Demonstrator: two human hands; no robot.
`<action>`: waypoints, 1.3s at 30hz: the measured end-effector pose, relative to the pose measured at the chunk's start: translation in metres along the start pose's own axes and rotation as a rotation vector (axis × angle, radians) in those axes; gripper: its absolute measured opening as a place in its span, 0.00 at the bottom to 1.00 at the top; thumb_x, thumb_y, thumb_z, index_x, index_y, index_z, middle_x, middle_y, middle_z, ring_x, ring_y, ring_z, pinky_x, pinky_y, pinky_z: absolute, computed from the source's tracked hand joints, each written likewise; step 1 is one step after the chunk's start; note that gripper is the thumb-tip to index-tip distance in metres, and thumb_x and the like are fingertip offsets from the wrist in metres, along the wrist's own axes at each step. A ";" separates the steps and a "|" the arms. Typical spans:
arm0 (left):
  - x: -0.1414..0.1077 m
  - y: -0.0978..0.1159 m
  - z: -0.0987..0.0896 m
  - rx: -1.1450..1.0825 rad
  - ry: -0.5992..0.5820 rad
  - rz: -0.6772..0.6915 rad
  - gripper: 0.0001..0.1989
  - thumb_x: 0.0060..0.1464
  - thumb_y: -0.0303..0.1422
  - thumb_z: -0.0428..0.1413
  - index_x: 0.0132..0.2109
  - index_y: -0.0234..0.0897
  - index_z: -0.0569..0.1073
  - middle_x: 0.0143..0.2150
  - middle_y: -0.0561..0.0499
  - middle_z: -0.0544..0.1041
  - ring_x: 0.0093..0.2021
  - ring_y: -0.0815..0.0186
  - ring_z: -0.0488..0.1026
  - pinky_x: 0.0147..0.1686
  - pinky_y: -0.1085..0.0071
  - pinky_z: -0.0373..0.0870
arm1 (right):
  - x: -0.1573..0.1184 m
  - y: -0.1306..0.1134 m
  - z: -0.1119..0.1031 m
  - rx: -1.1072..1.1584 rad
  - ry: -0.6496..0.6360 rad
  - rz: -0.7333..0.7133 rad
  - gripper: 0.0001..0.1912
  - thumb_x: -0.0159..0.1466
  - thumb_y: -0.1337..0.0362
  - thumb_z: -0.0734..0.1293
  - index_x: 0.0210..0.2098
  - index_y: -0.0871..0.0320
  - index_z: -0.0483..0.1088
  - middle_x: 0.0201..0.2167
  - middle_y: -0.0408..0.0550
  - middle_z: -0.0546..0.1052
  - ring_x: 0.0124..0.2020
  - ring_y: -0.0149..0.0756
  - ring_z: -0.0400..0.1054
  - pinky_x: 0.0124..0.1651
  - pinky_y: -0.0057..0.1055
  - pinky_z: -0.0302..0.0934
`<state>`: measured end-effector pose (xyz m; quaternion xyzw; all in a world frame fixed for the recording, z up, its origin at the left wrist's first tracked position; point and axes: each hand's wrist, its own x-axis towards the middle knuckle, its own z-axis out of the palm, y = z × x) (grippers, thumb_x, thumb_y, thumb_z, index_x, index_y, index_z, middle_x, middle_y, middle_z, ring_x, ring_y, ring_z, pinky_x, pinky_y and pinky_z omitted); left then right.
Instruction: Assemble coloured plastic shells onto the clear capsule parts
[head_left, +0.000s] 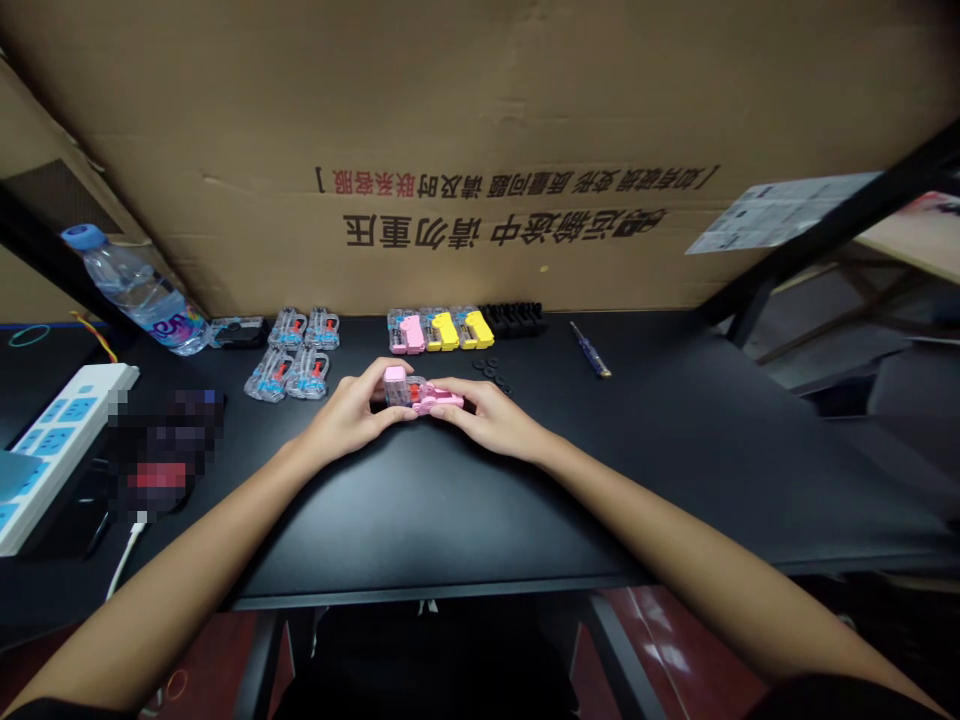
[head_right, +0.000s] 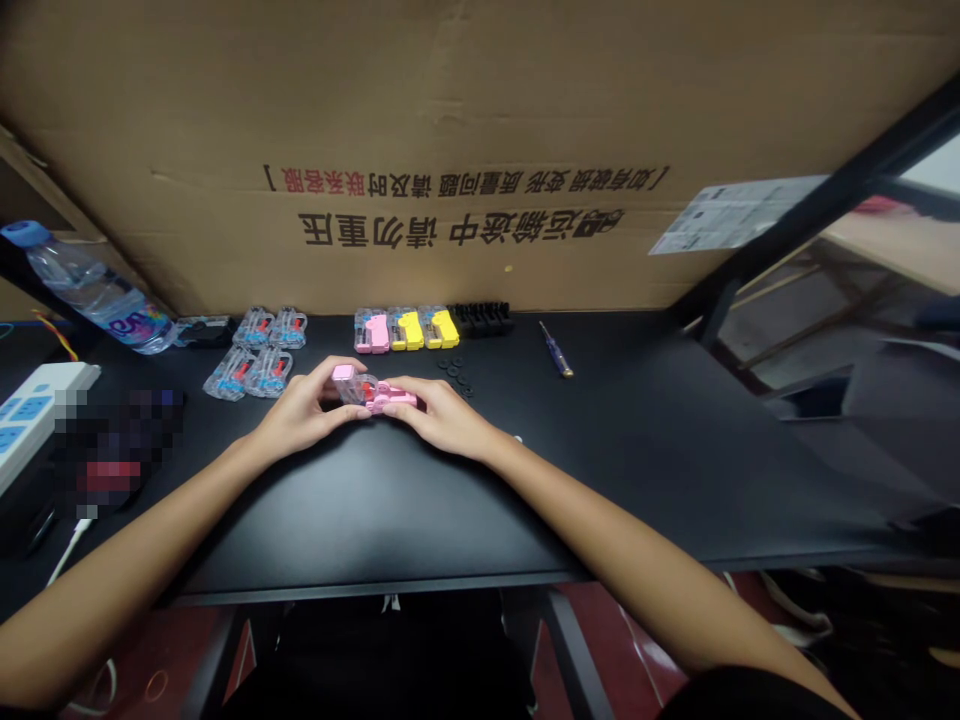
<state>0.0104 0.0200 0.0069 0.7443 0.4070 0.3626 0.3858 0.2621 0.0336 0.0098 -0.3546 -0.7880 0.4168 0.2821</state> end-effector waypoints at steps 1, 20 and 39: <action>0.000 0.000 0.000 0.001 0.003 0.001 0.26 0.59 0.43 0.67 0.60 0.41 0.70 0.53 0.48 0.83 0.47 0.59 0.85 0.52 0.61 0.82 | 0.000 -0.001 0.000 0.004 -0.001 0.002 0.18 0.73 0.54 0.67 0.56 0.55 0.79 0.56 0.52 0.83 0.54 0.48 0.78 0.61 0.46 0.68; 0.000 0.003 0.000 0.064 0.016 0.028 0.25 0.61 0.41 0.66 0.60 0.40 0.69 0.53 0.47 0.83 0.45 0.60 0.85 0.49 0.64 0.82 | 0.000 -0.004 0.002 0.007 0.018 -0.001 0.18 0.73 0.54 0.68 0.56 0.56 0.79 0.54 0.52 0.84 0.53 0.47 0.79 0.60 0.44 0.68; -0.001 0.000 -0.002 0.142 -0.008 0.049 0.23 0.63 0.39 0.64 0.61 0.41 0.68 0.52 0.46 0.83 0.43 0.61 0.84 0.47 0.65 0.80 | 0.000 0.003 0.002 -0.075 0.039 -0.047 0.19 0.72 0.53 0.68 0.57 0.55 0.79 0.53 0.52 0.84 0.52 0.48 0.79 0.55 0.42 0.70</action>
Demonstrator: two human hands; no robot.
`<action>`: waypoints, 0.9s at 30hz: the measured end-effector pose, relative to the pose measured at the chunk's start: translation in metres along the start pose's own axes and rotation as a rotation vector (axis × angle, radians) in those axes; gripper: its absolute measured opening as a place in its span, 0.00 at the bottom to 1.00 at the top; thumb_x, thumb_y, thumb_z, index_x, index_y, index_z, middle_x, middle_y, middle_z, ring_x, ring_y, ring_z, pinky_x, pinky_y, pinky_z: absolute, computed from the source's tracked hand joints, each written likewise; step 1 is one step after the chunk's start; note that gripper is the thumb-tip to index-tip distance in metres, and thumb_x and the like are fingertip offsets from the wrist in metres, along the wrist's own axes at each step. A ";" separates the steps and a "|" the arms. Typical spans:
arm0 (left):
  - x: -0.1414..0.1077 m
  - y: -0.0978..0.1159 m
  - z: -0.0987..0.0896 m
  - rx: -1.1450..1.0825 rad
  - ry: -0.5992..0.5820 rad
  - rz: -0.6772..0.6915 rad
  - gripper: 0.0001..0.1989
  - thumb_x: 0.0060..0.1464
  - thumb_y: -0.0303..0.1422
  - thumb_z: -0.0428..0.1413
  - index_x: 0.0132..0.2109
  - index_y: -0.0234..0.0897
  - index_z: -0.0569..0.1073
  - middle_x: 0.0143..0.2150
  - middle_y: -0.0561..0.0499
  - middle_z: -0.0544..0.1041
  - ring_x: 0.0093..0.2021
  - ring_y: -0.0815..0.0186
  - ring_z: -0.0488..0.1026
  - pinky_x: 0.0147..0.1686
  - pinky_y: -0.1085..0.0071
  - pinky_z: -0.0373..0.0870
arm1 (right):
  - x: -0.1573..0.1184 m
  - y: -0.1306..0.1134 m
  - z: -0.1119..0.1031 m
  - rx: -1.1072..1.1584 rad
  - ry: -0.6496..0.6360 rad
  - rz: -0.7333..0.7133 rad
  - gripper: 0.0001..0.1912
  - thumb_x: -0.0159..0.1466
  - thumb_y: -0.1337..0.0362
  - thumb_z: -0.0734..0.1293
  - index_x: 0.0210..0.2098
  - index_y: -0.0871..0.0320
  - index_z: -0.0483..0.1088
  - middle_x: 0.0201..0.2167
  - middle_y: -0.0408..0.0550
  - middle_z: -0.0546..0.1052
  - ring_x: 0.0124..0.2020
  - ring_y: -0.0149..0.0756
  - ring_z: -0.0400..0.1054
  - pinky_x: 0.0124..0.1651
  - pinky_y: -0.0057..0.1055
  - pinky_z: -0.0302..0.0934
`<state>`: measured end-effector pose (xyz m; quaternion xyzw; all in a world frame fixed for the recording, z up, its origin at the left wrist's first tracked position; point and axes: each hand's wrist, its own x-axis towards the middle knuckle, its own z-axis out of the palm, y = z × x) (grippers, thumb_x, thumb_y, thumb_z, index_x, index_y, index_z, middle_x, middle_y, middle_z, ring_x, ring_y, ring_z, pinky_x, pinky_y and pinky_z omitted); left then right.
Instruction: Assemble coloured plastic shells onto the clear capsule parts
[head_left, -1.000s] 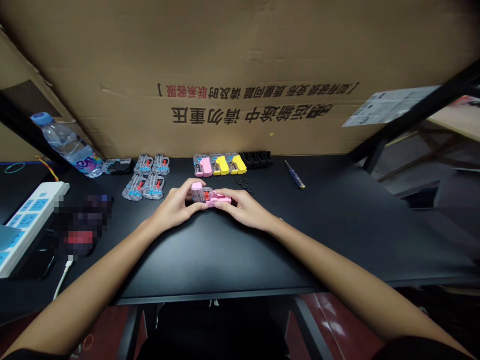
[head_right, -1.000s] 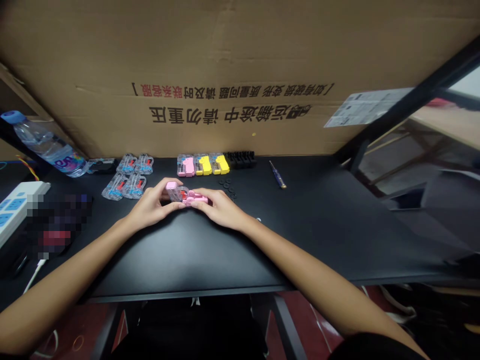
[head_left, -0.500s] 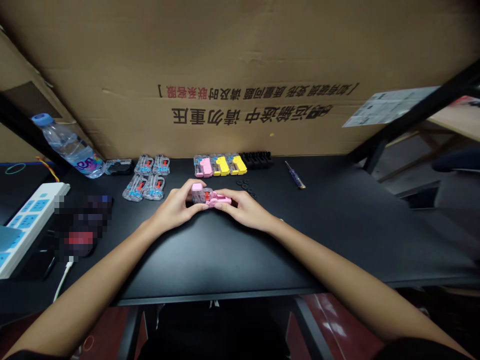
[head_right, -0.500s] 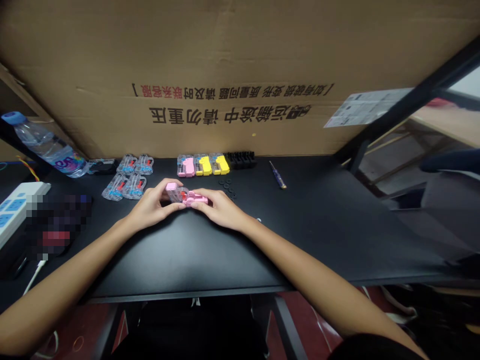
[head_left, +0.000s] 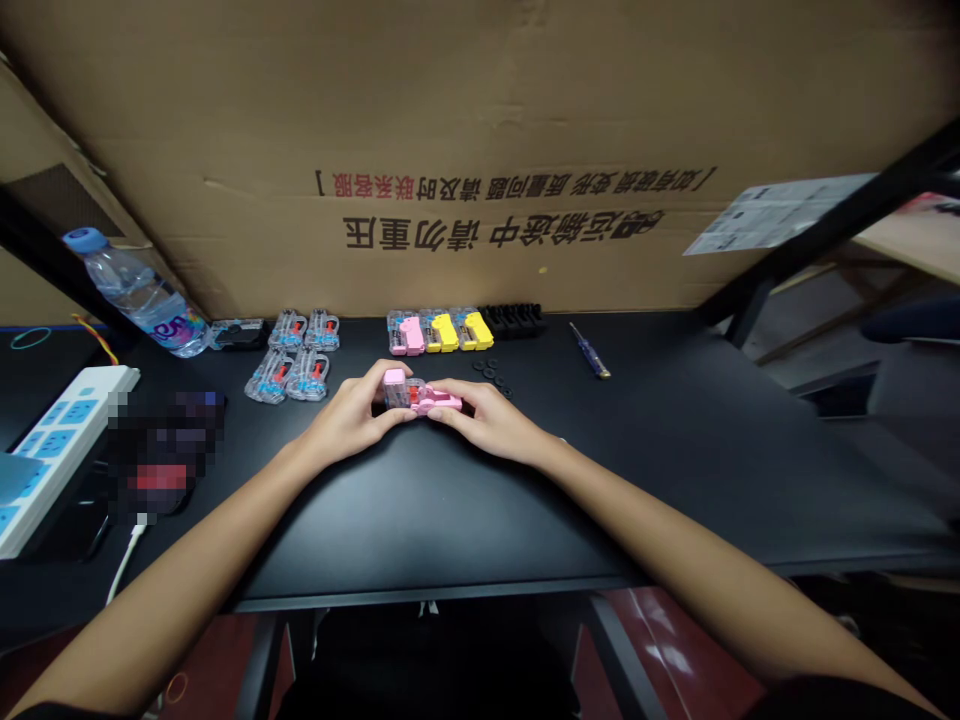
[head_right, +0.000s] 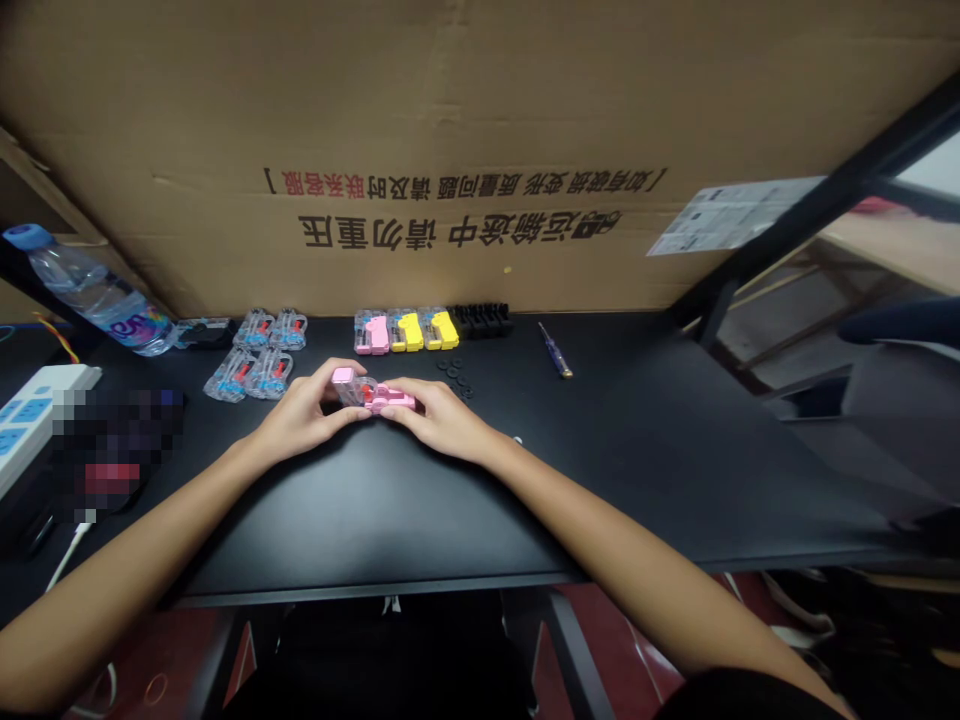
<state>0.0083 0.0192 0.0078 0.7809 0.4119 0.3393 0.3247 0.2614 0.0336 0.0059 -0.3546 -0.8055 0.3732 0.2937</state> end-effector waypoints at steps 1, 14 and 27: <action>0.000 0.000 0.000 -0.003 0.002 -0.001 0.23 0.63 0.39 0.64 0.61 0.41 0.68 0.53 0.46 0.83 0.44 0.60 0.84 0.47 0.65 0.80 | 0.000 0.000 0.000 0.006 0.000 0.002 0.19 0.72 0.53 0.69 0.57 0.55 0.79 0.53 0.53 0.84 0.52 0.48 0.79 0.55 0.42 0.70; 0.007 0.008 0.003 -0.412 0.175 -0.148 0.27 0.63 0.42 0.64 0.64 0.42 0.65 0.46 0.48 0.82 0.38 0.66 0.82 0.43 0.68 0.80 | 0.004 -0.009 -0.005 0.337 0.033 0.223 0.23 0.71 0.48 0.69 0.55 0.59 0.77 0.35 0.48 0.81 0.25 0.30 0.65 0.29 0.30 0.62; 0.011 0.003 -0.004 -0.604 0.220 -0.292 0.28 0.62 0.46 0.64 0.65 0.42 0.73 0.37 0.51 0.81 0.37 0.63 0.81 0.42 0.64 0.85 | -0.003 0.002 -0.010 -0.080 0.145 -0.188 0.22 0.73 0.59 0.68 0.66 0.48 0.71 0.57 0.54 0.76 0.41 0.39 0.74 0.44 0.40 0.73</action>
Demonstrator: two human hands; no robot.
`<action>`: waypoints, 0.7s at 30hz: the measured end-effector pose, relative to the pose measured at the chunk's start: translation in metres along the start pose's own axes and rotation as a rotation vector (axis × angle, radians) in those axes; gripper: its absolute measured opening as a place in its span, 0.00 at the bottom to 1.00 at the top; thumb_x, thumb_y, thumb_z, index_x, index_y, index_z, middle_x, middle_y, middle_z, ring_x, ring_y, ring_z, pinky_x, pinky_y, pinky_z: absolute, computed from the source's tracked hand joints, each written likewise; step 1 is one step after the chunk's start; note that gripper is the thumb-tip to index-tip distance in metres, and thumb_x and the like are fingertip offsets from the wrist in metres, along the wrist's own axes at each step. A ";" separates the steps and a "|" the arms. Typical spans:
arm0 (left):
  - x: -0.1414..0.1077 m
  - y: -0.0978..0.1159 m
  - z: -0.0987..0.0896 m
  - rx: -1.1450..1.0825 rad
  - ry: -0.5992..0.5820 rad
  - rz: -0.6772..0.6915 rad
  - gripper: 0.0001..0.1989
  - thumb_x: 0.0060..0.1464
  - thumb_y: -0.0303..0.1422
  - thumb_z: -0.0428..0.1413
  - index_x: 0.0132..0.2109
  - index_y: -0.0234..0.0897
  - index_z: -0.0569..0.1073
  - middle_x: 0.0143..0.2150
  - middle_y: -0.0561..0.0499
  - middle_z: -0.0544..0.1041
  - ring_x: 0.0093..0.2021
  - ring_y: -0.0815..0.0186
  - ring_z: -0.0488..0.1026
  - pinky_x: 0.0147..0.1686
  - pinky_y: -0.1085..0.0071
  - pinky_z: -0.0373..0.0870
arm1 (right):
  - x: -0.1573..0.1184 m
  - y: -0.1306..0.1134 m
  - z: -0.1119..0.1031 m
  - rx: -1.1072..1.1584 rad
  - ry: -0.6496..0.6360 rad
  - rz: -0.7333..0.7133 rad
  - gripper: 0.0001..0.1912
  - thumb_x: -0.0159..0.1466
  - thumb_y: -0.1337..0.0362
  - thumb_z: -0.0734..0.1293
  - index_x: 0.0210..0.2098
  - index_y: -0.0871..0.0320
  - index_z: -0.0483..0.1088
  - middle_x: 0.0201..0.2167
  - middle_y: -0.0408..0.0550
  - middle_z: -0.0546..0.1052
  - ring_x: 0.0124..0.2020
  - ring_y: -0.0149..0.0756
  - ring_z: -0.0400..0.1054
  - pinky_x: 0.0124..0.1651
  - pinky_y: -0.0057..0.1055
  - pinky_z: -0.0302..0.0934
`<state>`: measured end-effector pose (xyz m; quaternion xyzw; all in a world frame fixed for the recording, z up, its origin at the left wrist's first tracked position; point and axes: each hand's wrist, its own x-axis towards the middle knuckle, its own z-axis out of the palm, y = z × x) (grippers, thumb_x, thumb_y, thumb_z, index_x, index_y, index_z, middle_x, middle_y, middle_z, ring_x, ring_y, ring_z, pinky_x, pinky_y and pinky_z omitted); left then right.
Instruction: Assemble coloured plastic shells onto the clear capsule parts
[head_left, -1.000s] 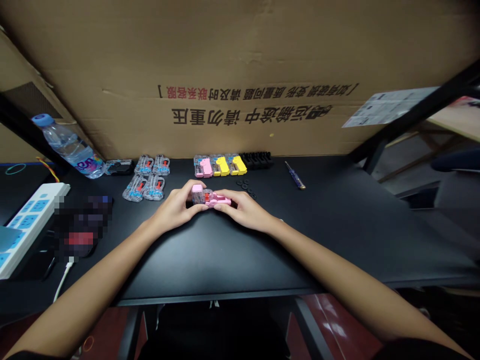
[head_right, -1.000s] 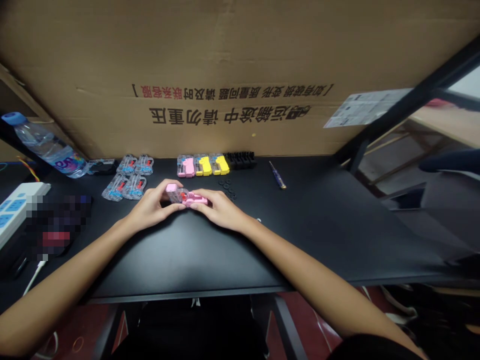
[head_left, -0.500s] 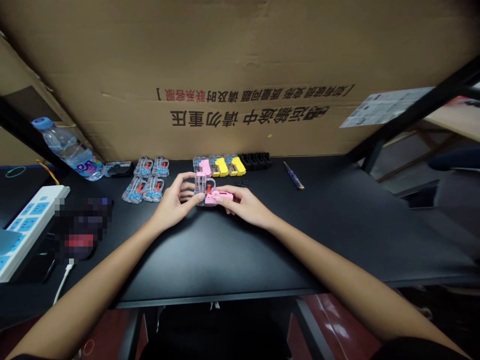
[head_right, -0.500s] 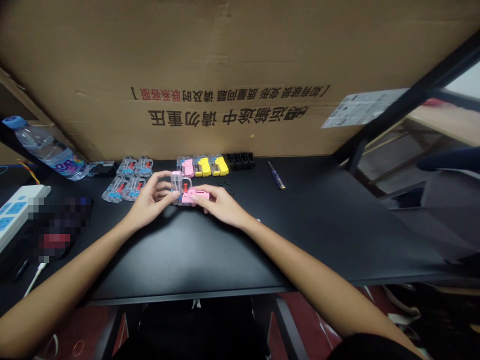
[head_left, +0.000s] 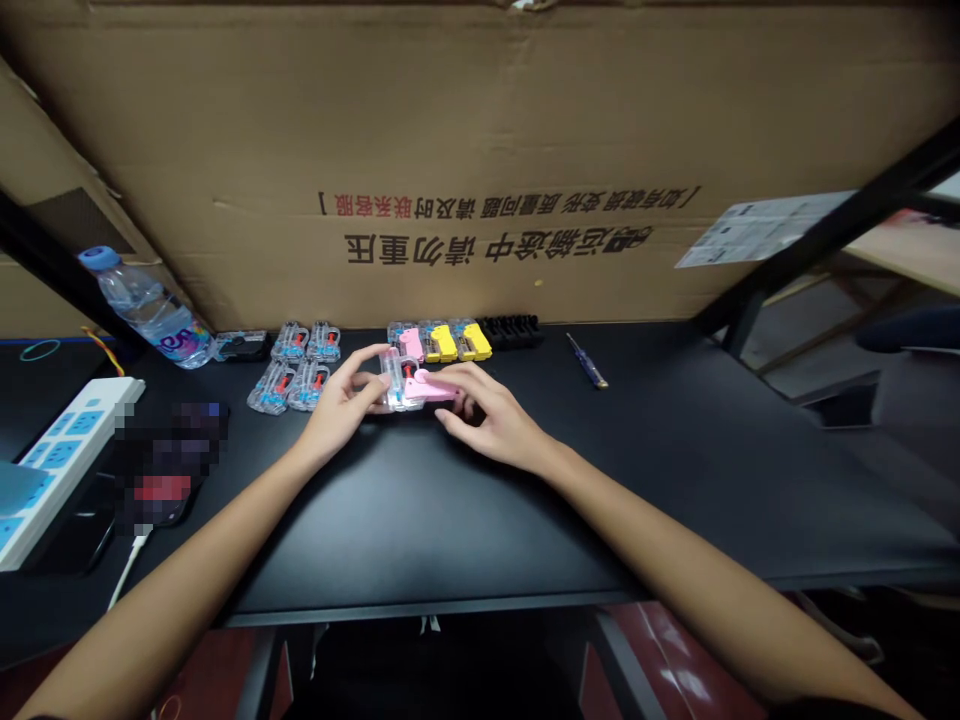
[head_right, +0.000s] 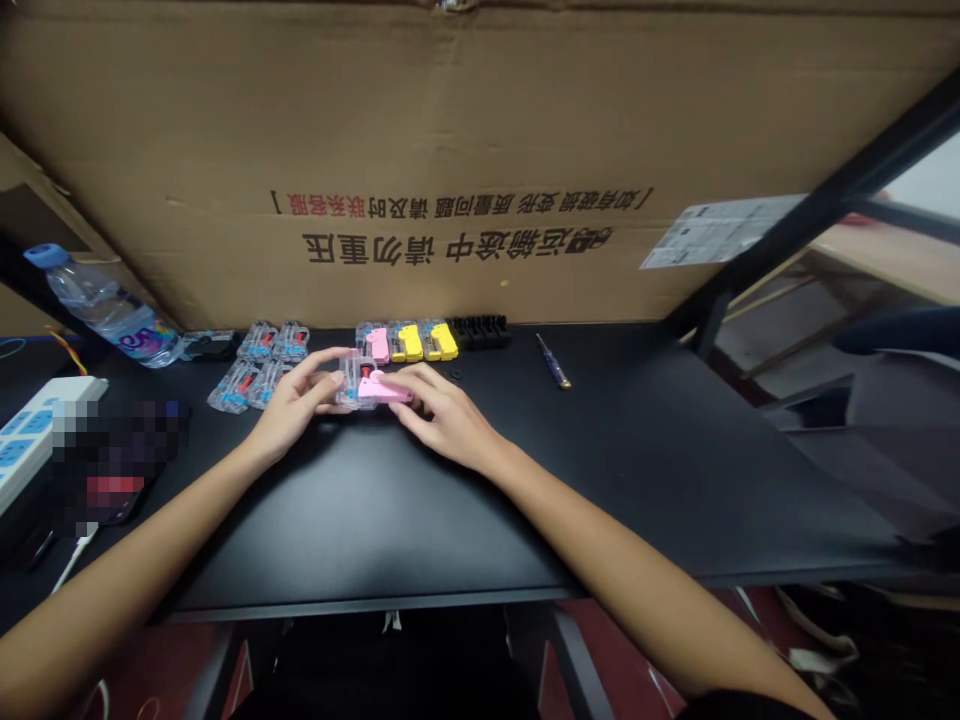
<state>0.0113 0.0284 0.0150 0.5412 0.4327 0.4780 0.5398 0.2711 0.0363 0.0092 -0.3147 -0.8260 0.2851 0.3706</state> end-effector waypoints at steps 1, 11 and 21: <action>0.001 -0.001 -0.001 -0.012 -0.011 -0.006 0.27 0.63 0.47 0.63 0.63 0.41 0.74 0.38 0.51 0.81 0.37 0.63 0.82 0.42 0.64 0.85 | 0.001 0.000 0.000 -0.029 0.024 -0.021 0.19 0.74 0.59 0.67 0.63 0.49 0.74 0.55 0.54 0.77 0.45 0.42 0.75 0.49 0.43 0.73; -0.003 -0.015 0.011 0.091 -0.129 0.002 0.20 0.61 0.45 0.64 0.51 0.33 0.79 0.40 0.44 0.86 0.43 0.56 0.86 0.49 0.59 0.84 | 0.004 -0.011 0.014 0.007 0.014 0.090 0.15 0.73 0.55 0.67 0.53 0.53 0.81 0.49 0.54 0.83 0.49 0.46 0.78 0.54 0.44 0.72; -0.011 0.011 0.006 0.673 -0.025 0.416 0.12 0.69 0.37 0.55 0.51 0.40 0.80 0.51 0.44 0.82 0.53 0.57 0.77 0.56 0.58 0.73 | 0.004 -0.008 0.013 0.262 -0.026 0.225 0.16 0.69 0.56 0.72 0.52 0.56 0.80 0.49 0.53 0.83 0.48 0.43 0.78 0.52 0.42 0.73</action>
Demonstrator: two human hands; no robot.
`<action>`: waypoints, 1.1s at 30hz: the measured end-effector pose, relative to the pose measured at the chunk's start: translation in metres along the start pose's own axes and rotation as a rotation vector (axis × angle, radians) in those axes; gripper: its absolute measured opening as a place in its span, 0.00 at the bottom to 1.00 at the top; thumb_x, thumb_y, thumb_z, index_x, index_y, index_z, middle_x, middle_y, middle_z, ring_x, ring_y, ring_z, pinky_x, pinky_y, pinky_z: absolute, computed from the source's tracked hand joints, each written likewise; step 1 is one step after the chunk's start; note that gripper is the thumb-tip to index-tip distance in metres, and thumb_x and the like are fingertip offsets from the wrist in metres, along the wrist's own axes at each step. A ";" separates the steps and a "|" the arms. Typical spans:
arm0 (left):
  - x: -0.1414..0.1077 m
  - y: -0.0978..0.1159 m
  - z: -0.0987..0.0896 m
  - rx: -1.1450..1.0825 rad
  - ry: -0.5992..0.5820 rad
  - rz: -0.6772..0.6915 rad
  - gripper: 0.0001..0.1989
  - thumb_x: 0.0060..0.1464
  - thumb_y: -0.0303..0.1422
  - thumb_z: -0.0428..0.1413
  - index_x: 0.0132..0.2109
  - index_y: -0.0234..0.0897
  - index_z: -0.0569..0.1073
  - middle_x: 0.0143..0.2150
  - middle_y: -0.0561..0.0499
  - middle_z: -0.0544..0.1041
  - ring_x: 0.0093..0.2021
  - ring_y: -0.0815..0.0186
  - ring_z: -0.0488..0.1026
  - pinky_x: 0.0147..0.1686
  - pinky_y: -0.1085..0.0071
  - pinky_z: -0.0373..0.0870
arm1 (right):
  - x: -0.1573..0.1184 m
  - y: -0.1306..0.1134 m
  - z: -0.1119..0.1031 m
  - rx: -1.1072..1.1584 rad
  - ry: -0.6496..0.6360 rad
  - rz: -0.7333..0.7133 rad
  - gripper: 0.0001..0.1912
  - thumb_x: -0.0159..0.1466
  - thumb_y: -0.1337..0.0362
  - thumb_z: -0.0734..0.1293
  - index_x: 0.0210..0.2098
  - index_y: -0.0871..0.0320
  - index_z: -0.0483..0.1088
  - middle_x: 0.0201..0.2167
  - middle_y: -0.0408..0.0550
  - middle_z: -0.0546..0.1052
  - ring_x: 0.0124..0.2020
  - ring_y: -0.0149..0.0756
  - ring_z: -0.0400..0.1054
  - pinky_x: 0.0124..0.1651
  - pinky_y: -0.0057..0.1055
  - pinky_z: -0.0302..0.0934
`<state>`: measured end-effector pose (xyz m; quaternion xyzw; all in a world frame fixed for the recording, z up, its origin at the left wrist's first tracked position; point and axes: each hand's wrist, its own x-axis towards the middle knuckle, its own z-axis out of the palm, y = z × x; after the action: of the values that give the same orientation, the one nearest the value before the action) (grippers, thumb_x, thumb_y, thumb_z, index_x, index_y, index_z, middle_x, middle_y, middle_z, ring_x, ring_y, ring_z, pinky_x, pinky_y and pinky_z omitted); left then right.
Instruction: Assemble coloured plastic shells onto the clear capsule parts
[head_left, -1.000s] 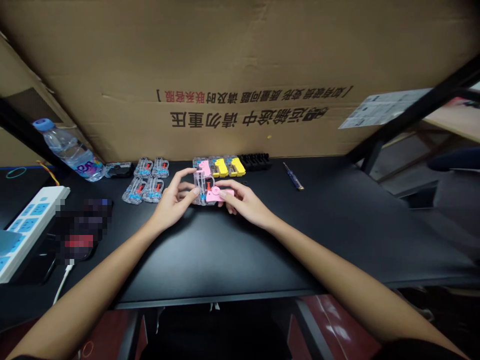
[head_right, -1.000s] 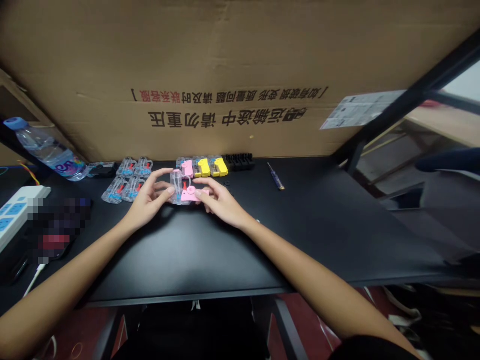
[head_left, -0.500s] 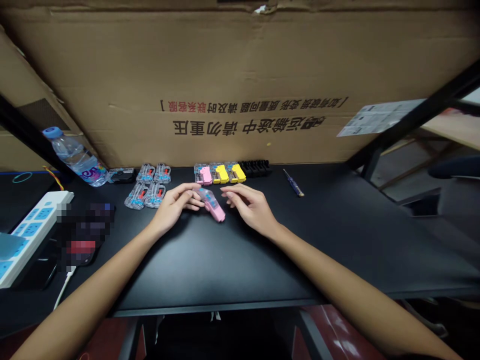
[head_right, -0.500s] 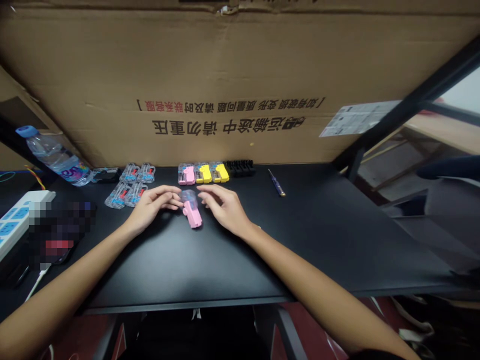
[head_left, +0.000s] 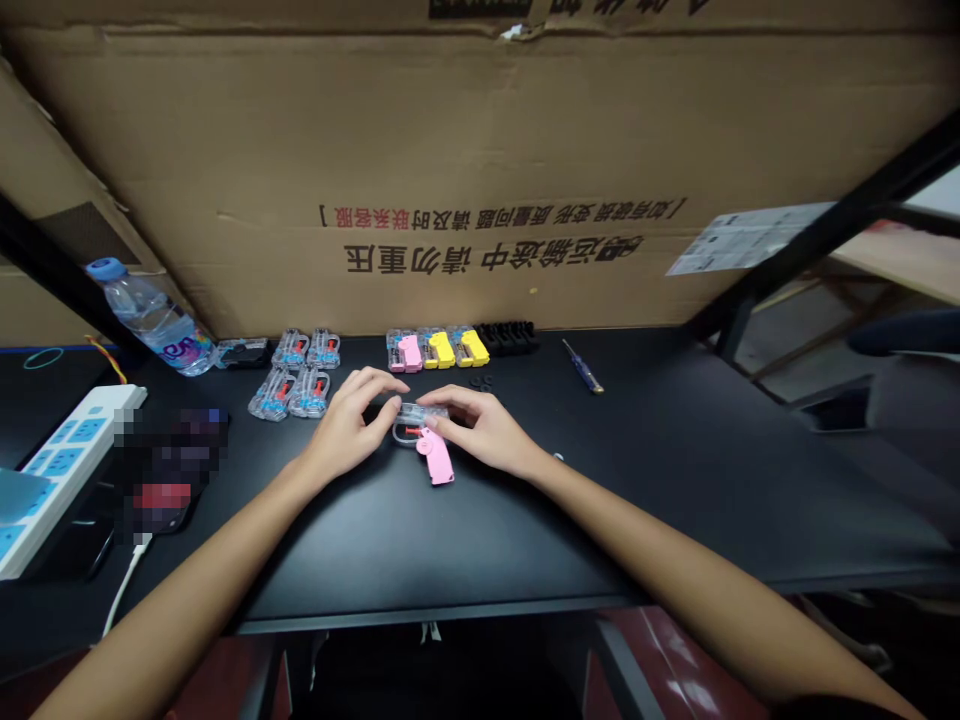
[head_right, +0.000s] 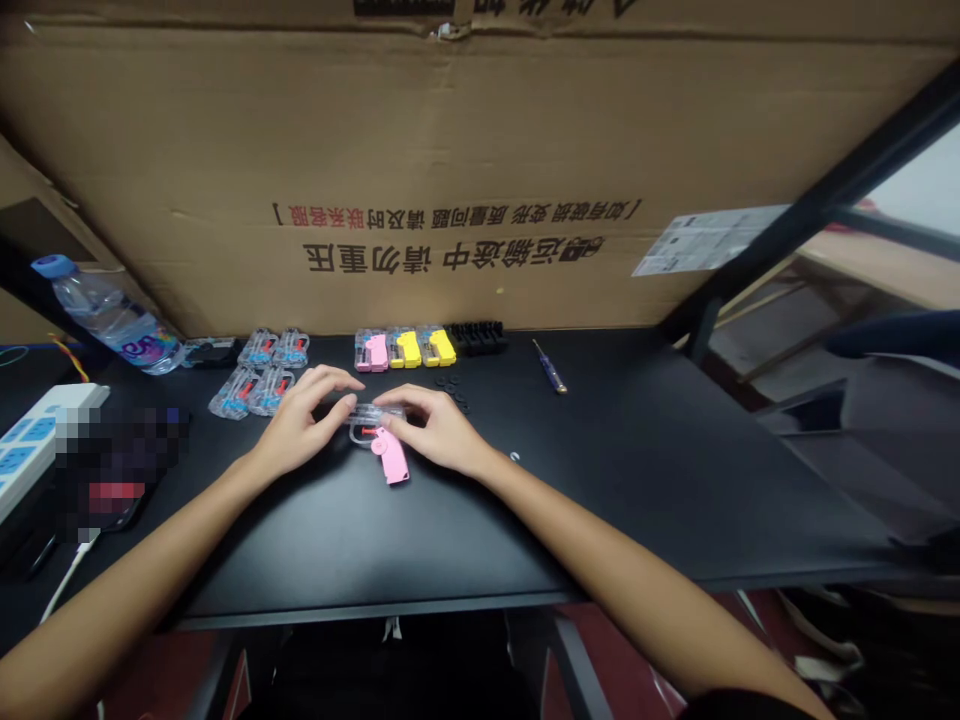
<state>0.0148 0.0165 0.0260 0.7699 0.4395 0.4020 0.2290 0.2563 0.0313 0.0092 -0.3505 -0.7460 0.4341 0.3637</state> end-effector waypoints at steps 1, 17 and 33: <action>0.000 -0.001 -0.002 0.038 -0.030 0.000 0.13 0.70 0.38 0.54 0.53 0.40 0.80 0.52 0.44 0.82 0.54 0.56 0.76 0.58 0.56 0.71 | 0.000 -0.001 -0.001 0.014 -0.014 -0.012 0.15 0.69 0.56 0.72 0.52 0.56 0.80 0.50 0.53 0.83 0.49 0.43 0.78 0.54 0.43 0.73; 0.003 -0.018 0.004 -0.164 -0.075 -0.221 0.19 0.68 0.47 0.56 0.51 0.39 0.83 0.47 0.47 0.87 0.47 0.55 0.83 0.52 0.61 0.75 | 0.006 -0.010 -0.022 -0.082 -0.013 0.094 0.22 0.69 0.45 0.71 0.42 0.58 0.84 0.30 0.48 0.82 0.30 0.37 0.73 0.35 0.34 0.68; -0.001 0.002 0.010 -0.209 -0.206 -0.194 0.15 0.68 0.45 0.56 0.43 0.39 0.80 0.40 0.52 0.86 0.40 0.60 0.81 0.43 0.67 0.73 | 0.006 0.001 -0.005 0.193 0.070 0.177 0.22 0.65 0.47 0.74 0.50 0.57 0.82 0.48 0.53 0.86 0.47 0.47 0.80 0.53 0.45 0.75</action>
<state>0.0232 0.0148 0.0214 0.7329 0.4418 0.3407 0.3894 0.2577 0.0382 0.0115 -0.3932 -0.6536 0.5219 0.3818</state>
